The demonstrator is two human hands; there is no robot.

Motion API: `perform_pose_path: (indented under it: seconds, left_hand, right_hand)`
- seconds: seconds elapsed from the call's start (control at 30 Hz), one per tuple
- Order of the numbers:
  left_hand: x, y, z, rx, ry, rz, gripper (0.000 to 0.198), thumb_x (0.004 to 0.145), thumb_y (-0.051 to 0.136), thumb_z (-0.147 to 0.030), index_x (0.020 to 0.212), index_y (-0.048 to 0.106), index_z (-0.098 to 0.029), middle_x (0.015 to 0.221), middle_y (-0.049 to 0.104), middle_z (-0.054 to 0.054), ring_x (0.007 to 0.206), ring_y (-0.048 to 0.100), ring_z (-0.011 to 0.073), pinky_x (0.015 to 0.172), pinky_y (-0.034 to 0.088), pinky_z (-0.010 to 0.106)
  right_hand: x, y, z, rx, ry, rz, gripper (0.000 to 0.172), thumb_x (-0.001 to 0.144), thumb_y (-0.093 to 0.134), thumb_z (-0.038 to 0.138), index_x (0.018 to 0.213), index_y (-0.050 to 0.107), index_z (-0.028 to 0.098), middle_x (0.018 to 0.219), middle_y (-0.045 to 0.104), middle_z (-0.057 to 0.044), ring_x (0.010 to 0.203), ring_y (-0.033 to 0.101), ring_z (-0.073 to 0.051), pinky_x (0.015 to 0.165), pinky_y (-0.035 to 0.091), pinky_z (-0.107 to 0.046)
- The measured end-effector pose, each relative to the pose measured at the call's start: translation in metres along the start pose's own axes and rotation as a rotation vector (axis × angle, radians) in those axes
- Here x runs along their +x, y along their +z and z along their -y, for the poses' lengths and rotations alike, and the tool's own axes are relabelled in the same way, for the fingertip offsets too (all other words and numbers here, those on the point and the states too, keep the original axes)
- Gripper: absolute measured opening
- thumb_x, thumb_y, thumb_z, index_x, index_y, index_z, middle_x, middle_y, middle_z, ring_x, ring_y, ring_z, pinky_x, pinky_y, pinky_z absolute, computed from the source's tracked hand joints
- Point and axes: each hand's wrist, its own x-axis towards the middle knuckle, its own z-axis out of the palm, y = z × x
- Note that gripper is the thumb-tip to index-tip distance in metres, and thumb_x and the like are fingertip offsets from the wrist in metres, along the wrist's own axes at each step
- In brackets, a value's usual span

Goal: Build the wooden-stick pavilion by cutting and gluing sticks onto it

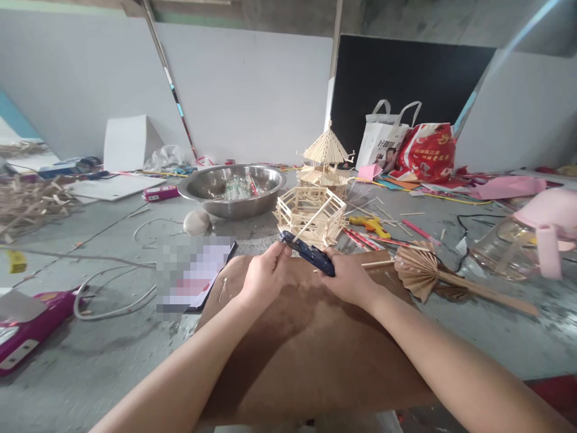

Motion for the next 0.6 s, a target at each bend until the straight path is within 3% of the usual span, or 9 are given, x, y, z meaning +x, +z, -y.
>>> perform_pose_path:
  seconds: [0.1, 0.17, 0.3, 0.47, 0.6]
  left_hand:
    - [0.001, -0.001, -0.003, -0.198, -0.009, 0.058, 0.029, 0.078, 0.039, -0.039, 0.083, 0.057, -0.017, 0.064, 0.051, -0.001, 0.066, 0.045, 0.0122, 0.06, 0.036, 0.02]
    - [0.002, -0.002, -0.005, -0.322, -0.082, 0.103, 0.03, 0.076, 0.043, -0.042, 0.082, 0.058, -0.016, 0.056, 0.047, -0.002, 0.059, 0.043, 0.011, 0.053, 0.034, 0.019]
    - [0.002, -0.006, -0.003, -0.528, -0.224, 0.247, 0.031, 0.072, 0.048, -0.046, 0.073, 0.054, -0.016, 0.042, 0.031, -0.007, 0.04, 0.027, 0.0052, 0.037, 0.02, 0.017]
    - [0.005, -0.011, 0.004, -0.785, -0.401, 0.49, 0.028, 0.072, 0.051, -0.044, 0.073, 0.048, -0.016, 0.043, 0.022, -0.009, 0.035, 0.015, 0.0024, 0.033, 0.01, 0.015]
    - [0.006, -0.014, 0.005, -0.881, -0.471, 0.563, 0.027, 0.072, 0.051, -0.043, 0.073, 0.047, -0.017, 0.044, 0.019, -0.01, 0.034, 0.013, 0.0018, 0.033, 0.008, 0.013]
  right_hand:
    - [-0.001, -0.002, -0.002, 0.048, -0.038, 0.01, 0.03, 0.069, 0.049, 0.021, 0.098, 0.049, 0.017, 0.087, 0.061, -0.007, 0.078, 0.056, -0.018, 0.067, 0.037, -0.026]
    - [-0.001, -0.004, -0.004, 0.075, -0.058, 0.024, 0.034, 0.068, 0.049, 0.018, 0.102, 0.048, 0.017, 0.092, 0.06, -0.007, 0.082, 0.055, -0.018, 0.071, 0.037, -0.026]
    - [0.0, -0.005, -0.008, 0.075, -0.072, 0.038, 0.041, 0.067, 0.05, 0.017, 0.108, 0.045, 0.016, 0.1, 0.058, -0.009, 0.091, 0.052, -0.019, 0.076, 0.036, -0.027]
    - [0.0, -0.006, -0.011, 0.062, -0.128, 0.047, 0.036, 0.067, 0.048, 0.017, 0.103, 0.047, 0.017, 0.095, 0.059, -0.007, 0.086, 0.054, -0.018, 0.074, 0.037, -0.026]
    - [-0.001, -0.006, -0.012, 0.055, -0.13, 0.043, 0.034, 0.067, 0.048, 0.018, 0.101, 0.048, 0.019, 0.089, 0.06, -0.005, 0.081, 0.055, -0.017, 0.07, 0.038, -0.025]
